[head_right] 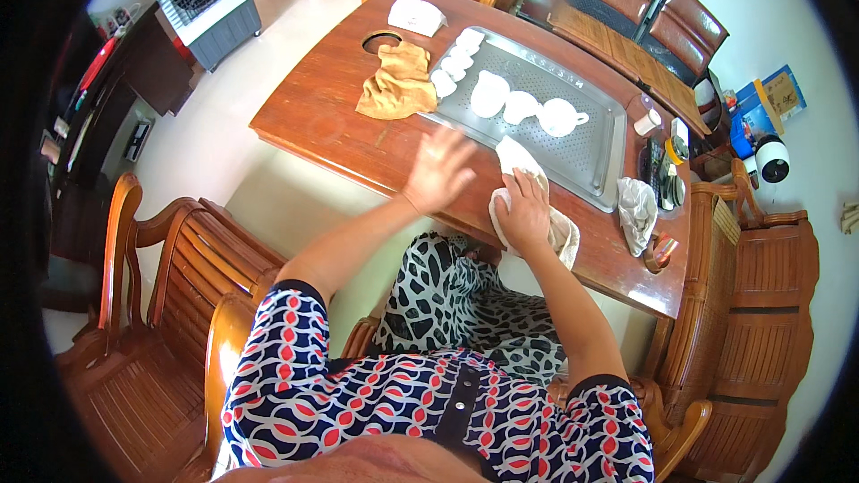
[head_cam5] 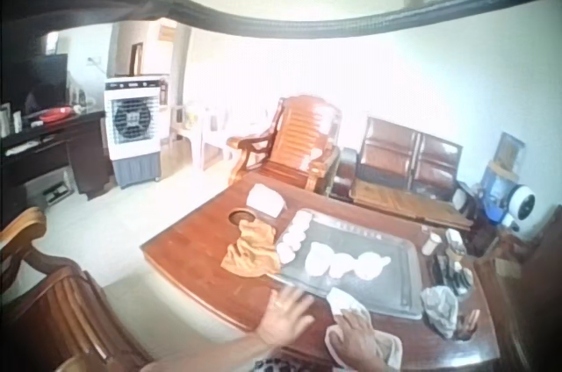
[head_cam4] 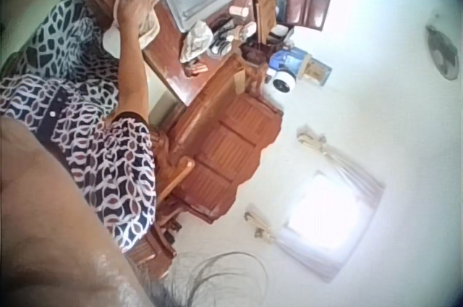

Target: The person wipes a table surface with a cloth, then rinses and wrings the cloth in a bucket of water before wiping the frames and sill of a window.

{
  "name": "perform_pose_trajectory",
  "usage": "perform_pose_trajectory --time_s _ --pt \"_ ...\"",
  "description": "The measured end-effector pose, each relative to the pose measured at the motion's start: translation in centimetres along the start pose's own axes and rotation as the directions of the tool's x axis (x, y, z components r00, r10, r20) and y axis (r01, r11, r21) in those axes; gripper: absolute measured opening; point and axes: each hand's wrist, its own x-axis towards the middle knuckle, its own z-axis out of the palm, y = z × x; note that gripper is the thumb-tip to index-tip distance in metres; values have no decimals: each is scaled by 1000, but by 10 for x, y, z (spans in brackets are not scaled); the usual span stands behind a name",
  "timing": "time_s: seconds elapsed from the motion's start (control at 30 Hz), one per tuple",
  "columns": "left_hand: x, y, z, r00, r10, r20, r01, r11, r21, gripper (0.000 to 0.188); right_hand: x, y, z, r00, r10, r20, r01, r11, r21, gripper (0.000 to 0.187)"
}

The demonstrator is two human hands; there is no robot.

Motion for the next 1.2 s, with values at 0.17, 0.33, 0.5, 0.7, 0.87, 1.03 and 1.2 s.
perform_pose_trajectory --time_s 0.17,0.33,0.5,0.7,0.87,1.03,1.2 --pt "-6 112 19 958 1 285 55 980 -190 78 -5 34 -36 982 123 142 -152 965 215 45" --pt "-11 136 59 942 95 322 -18 972 -235 81 -57 66 -60 911 379 -162 -294 874 388 29" --pt "-20 126 58 898 178 403 -159 984 -80 72 -99 96 -53 885 442 -150 -378 867 324 25" --pt "-93 16 -31 960 117 253 -146 984 100 66 -79 85 -39 930 319 -185 -270 931 246 23" --pt "-128 -104 -127 924 -372 89 310 865 396 62 -58 48 -9 955 260 -140 -242 961 136 29" --pt "-115 -198 -152 785 -597 -164 608 691 391 58 -55 28 4 974 173 -143 -181 982 -45 38" --pt "-76 -276 -153 351 -870 -346 936 333 113 71 -53 34 12 983 134 -122 -144 986 -83 39"
